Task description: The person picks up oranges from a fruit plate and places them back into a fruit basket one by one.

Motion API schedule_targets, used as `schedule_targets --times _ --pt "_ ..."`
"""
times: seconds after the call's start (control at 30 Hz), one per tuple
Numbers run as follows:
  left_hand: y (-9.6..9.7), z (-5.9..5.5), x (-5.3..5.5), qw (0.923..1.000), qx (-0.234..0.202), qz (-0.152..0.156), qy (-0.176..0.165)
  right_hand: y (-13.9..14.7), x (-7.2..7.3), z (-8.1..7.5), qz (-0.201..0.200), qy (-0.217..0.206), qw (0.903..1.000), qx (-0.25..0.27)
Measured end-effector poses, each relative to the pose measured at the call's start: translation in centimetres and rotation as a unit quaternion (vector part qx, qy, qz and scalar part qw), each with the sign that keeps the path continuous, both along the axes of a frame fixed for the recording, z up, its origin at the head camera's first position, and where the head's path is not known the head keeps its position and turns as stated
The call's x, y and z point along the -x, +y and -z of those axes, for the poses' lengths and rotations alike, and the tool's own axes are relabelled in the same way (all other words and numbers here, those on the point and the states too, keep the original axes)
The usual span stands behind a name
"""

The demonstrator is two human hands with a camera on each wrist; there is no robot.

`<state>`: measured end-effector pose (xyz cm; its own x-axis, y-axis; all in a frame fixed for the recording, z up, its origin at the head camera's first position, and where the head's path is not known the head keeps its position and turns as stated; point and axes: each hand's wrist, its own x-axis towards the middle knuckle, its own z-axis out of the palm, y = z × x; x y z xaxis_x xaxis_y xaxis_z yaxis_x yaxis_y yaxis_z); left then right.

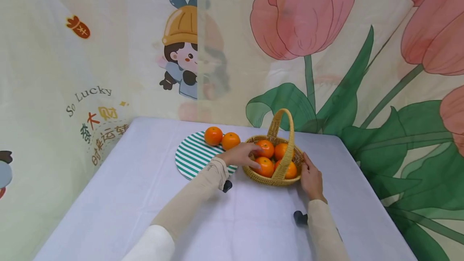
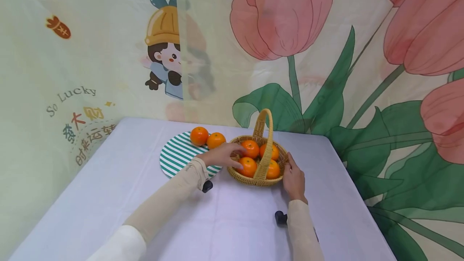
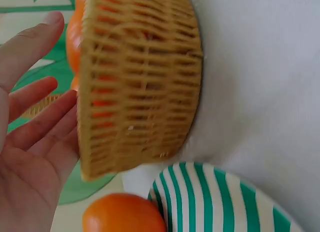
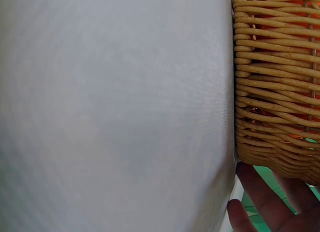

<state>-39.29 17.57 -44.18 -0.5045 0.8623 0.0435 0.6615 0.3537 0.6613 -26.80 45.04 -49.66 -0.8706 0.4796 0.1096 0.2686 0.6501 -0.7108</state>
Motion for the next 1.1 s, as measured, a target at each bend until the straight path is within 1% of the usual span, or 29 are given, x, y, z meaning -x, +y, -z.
schedule_targets --times 0.1,0.17,0.2,0.27,0.3,0.37,0.47,0.5,0.53,0.63,0.73,0.8,0.9,1.1 --pt "-1.1 -0.2 0.5 0.9981 -0.042 -0.006 -0.044 0.1 0.0 0.1 -0.003 0.003 1.0 -0.002" --pt "-1.8 -0.1 1.0 0.9953 -0.073 -0.013 -0.062 0.2 0.0 0.2 -0.007 0.003 1.0 -0.002" --pt "-2.2 -0.1 1.3 0.9939 -0.089 -0.019 -0.063 0.2 0.0 0.2 -0.009 0.002 1.0 -0.003" --pt "-3.1 0.1 2.0 0.9909 -0.117 -0.041 -0.053 0.2 -0.1 0.2 -0.008 0.003 1.0 -0.005" --pt "-3.6 0.1 2.4 0.9881 -0.135 -0.053 -0.052 0.2 -0.1 0.2 -0.007 0.003 1.0 -0.004" --pt "-4.4 0.3 3.1 0.9808 -0.173 -0.077 -0.048 0.3 -0.2 0.1 -0.005 0.002 1.0 -0.001" --pt "-5.7 0.4 4.3 0.965 -0.232 -0.115 -0.041 0.4 -0.4 0.0 0.001 -0.004 1.0 0.002" --pt "-6.1 0.4 4.6 0.9594 -0.248 -0.13 -0.035 0.5 -0.4 -0.1 0.002 -0.005 1.0 0.003" --pt "-6.5 0.6 5.0 0.955 -0.257 -0.147 -0.021 0.6 -0.4 -0.1 0.003 -0.005 1.0 0.003" --pt "-7.6 1.1 6.1 0.944 -0.259 -0.204 0.015 0.7 -0.4 -0.2 0.004 -0.005 1.0 0.004" --pt "-8.6 1.7 6.8 0.9346 -0.25 -0.252 0.025 0.6 -0.5 -0.3 0.004 -0.002 1.0 0.004" --pt "-9.1 2.2 7.1 0.9294 -0.248 -0.273 0.019 0.5 -0.5 -0.4 0.004 -0.003 1.0 0.007" --pt "-9.8 3.1 7.7 0.9244 -0.248 -0.29 -0.004 0.3 -0.3 -0.4 0.008 -0.003 0.9999 0.011" --pt "-10.9 5.3 9.0 0.9153 -0.259 -0.303 -0.058 0.0 0.1 0.1 0.004 -0.006 0.9998 0.017"
